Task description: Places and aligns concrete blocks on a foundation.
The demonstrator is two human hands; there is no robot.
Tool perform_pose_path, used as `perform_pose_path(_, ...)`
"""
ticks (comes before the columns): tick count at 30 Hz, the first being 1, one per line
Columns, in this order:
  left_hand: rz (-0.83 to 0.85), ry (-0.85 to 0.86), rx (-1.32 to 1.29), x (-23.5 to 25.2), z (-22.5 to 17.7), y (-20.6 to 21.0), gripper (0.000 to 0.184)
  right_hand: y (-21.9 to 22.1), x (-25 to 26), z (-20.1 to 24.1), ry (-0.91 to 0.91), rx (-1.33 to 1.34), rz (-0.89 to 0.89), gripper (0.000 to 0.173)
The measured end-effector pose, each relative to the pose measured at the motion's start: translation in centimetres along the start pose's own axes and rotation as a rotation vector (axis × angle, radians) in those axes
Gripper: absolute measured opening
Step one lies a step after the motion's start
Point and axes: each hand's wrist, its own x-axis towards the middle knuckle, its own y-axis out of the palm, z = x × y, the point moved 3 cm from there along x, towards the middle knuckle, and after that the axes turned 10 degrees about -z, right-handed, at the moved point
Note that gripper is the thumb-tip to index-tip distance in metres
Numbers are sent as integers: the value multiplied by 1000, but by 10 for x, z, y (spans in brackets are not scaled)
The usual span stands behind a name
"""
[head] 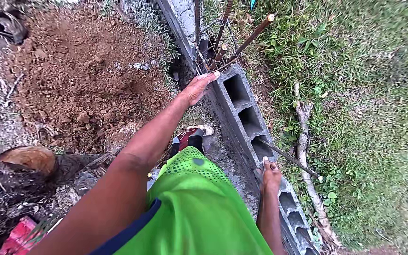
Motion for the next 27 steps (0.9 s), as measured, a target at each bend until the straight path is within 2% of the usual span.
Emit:
perform_pose_path(20, -39, 128, 179, 7, 11, -4, 58, -1, -1, 2, 49, 23, 1, 19)
perform_pose_path(27, -35, 128, 153, 11, 13, -5, 58, -1, -2, 3, 48, 36, -5, 18)
